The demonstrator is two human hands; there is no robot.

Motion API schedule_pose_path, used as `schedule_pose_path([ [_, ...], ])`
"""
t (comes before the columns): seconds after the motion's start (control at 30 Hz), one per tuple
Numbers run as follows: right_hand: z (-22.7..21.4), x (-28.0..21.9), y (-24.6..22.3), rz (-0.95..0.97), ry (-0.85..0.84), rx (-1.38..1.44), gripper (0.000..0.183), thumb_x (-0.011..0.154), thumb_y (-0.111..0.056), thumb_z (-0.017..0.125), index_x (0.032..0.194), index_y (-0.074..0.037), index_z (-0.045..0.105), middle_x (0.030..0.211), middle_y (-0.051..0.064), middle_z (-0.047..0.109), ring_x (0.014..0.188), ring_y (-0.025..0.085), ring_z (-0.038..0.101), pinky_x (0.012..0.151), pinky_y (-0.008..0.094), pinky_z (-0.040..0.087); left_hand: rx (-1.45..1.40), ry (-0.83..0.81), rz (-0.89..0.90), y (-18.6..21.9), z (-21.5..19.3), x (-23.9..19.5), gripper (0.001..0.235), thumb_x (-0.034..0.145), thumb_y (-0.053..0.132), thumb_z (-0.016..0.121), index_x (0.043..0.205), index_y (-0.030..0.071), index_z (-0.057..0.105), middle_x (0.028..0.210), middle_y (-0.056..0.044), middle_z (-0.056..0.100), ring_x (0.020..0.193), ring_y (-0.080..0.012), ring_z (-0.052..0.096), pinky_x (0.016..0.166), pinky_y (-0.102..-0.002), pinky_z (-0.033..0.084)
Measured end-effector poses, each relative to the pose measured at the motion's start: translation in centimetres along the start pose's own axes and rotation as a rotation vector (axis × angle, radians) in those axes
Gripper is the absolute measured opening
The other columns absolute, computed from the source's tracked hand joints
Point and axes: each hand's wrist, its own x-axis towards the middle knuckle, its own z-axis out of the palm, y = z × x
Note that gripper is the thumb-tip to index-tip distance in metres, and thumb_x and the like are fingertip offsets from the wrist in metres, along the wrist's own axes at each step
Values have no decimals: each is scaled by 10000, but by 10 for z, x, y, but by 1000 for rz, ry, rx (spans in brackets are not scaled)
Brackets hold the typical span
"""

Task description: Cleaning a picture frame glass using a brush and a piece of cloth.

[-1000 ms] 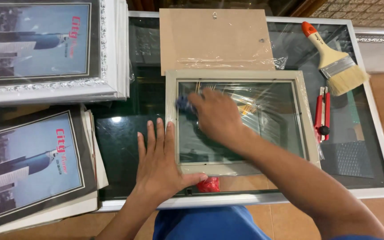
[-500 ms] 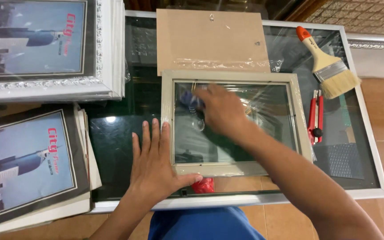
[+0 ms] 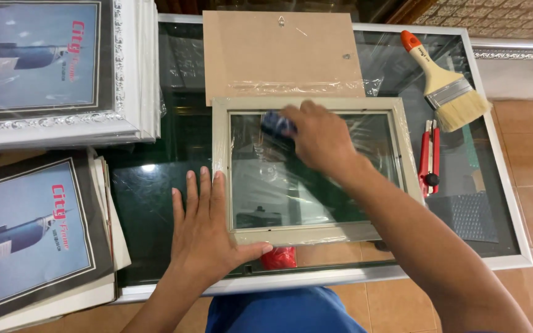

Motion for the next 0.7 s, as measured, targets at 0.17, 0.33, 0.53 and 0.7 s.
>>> schedule_pose_path([
  [0.17, 30, -53, 15, -260, 188, -25, 415, 848, -81, 622, 1259, -141, 627, 1039, 162, 635, 814, 408, 645, 639, 531, 526, -11, 8, -8, 1, 2, 0, 1637, 563, 1079, 749, 1647, 35, 103, 1707, -221, 87, 1573, -403, 15, 1214, -589, 11],
  [0.33, 44, -110, 27, -384, 91, 36, 518, 791, -33, 544, 1261, -230, 639, 973, 88, 600, 708, 396, 600, 626, 518, 499, -4, 26, -3, -2, 2, 0, 1700, 503, 1081, 807, 1647, 37, 106, 1709, -214, 100, 1580, -400, 11, 1223, -584, 11],
  [0.53, -6, -17, 51, 102, -63, -17, 378, 1042, -275, 550, 1418, -242, 528, 1183, 131, 621, 1063, 378, 641, 811, 546, 590, -10, -12, 26, -3, -2, 1, 1587, 602, 1076, 711, 1645, 44, 104, 1710, -226, 59, 1573, -427, -44, 1189, -632, -14],
  [0.7, 19, -106, 52, -235, 72, 40, 396, 886, -203, 667, 1279, -168, 634, 1118, 101, 678, 840, 351, 693, 679, 515, 594, -26, -36, 7, -2, -2, 2, 1581, 625, 1080, 682, 1656, 50, 70, 1714, -207, 57, 1573, -411, -47, 1178, -635, -8],
])
